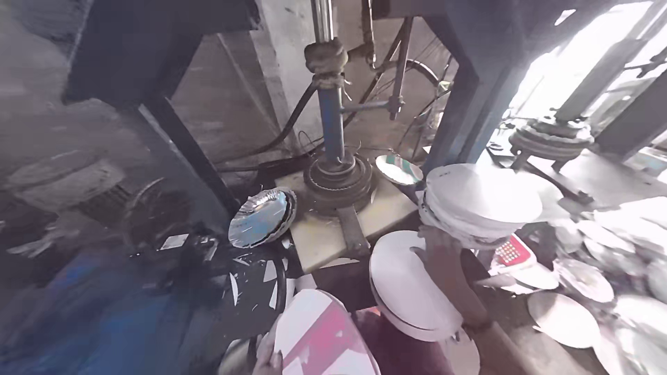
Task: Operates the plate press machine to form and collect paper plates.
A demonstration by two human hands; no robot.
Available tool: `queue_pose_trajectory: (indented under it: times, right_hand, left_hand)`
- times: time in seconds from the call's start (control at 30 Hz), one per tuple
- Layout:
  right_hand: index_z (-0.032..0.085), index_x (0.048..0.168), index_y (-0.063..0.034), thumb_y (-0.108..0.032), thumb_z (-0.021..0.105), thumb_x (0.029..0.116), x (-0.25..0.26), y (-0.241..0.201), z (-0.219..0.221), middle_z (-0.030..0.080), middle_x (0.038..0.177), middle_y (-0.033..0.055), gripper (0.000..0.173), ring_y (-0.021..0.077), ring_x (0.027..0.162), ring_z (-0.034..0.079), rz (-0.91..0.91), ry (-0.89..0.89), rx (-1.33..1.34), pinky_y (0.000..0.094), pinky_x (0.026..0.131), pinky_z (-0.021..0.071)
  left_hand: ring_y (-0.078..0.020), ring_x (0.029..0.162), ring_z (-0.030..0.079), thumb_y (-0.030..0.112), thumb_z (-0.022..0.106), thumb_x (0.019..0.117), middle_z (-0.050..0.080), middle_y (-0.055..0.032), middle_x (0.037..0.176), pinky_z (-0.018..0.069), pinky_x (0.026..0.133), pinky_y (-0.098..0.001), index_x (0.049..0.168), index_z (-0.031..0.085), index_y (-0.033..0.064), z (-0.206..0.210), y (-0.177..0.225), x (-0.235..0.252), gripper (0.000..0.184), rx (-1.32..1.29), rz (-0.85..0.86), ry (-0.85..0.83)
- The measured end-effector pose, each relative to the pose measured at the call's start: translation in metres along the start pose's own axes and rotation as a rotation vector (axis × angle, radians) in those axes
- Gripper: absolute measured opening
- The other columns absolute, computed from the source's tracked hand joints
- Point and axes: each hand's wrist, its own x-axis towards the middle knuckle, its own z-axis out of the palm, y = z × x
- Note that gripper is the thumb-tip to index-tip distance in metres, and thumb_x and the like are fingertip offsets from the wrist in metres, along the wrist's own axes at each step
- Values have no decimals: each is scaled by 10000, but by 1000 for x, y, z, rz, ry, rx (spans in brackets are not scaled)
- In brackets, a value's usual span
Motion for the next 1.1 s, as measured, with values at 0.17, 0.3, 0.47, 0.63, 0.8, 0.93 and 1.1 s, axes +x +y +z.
queue_pose_trajectory:
  times: [0.17, 0.3, 0.47, 0.63, 0.8, 0.93, 1.1]
  right_hand:
    - [696, 1214, 33, -329, 709, 932, 5, 16, 8, 603, 1384, 249, 459, 507, 1247, 565, -105, 26, -62, 734, 941, 406]
    - [676, 1132, 115, -138, 576, 999, -6, 0, -37, 693, 1099, 296, 303, 447, 1034, 682, 52, 292, 185, 619, 918, 514]
    - [632, 1126, 80, -65, 528, 1006, -68, -39, -59, 686, 999, 16, 215, -45, 920, 625, 28, 118, 734, 154, 851, 527]
    - [722, 1047, -1, -162, 498, 1034, -58, -27, -26, 744, 909, 73, 276, 158, 776, 722, -77, 27, 538, 355, 702, 615]
    - [636, 1344, 0, -505, 620, 955, 3, 14, 7, 518, 1488, 246, 638, 526, 1317, 499, -90, -92, -76, 729, 1022, 356]
    - [657, 1150, 91, -203, 671, 942, 13, 17, -16, 636, 1246, 301, 360, 480, 1180, 601, -62, 100, 217, 644, 1009, 449]
    - [582, 1167, 104, -54, 500, 995, -48, -22, -52, 645, 957, 43, 248, -16, 844, 597, 20, 30, 710, 176, 782, 523]
  left_hand:
    - [-25, 1041, 698, 71, 352, 1046, 738, 92, 1159, 585, 921, -253, 1360, 555, 111, 9, -2, 3, 376, -93, -3, -21]
    - [-34, 1000, 713, 35, 393, 1021, 752, 93, 1119, 599, 883, -257, 1302, 606, 160, 29, 5, 9, 375, -168, 14, -64]
    - [-26, 1005, 689, 25, 399, 1036, 679, 103, 1186, 593, 890, -261, 1382, 433, 86, 56, -10, 4, 353, 31, 19, -90]
    - [-10, 993, 687, -20, 370, 1024, 671, 70, 1202, 593, 887, -248, 1402, 417, 13, 48, -24, 4, 382, 81, -36, -51]
    - [66, 1030, 654, 20, 274, 1035, 686, 153, 1161, 555, 926, -188, 1423, 417, 65, 9, -8, 8, 417, -21, 8, 70]
    - [15, 1092, 666, 121, 413, 1049, 708, 143, 1217, 561, 947, -222, 1404, 504, 193, -1, -2, 7, 373, -180, 104, 16]
    - [-11, 1093, 667, 166, 479, 1046, 684, 133, 1254, 567, 949, -252, 1439, 476, 178, 38, -15, -3, 393, -90, 36, -44]
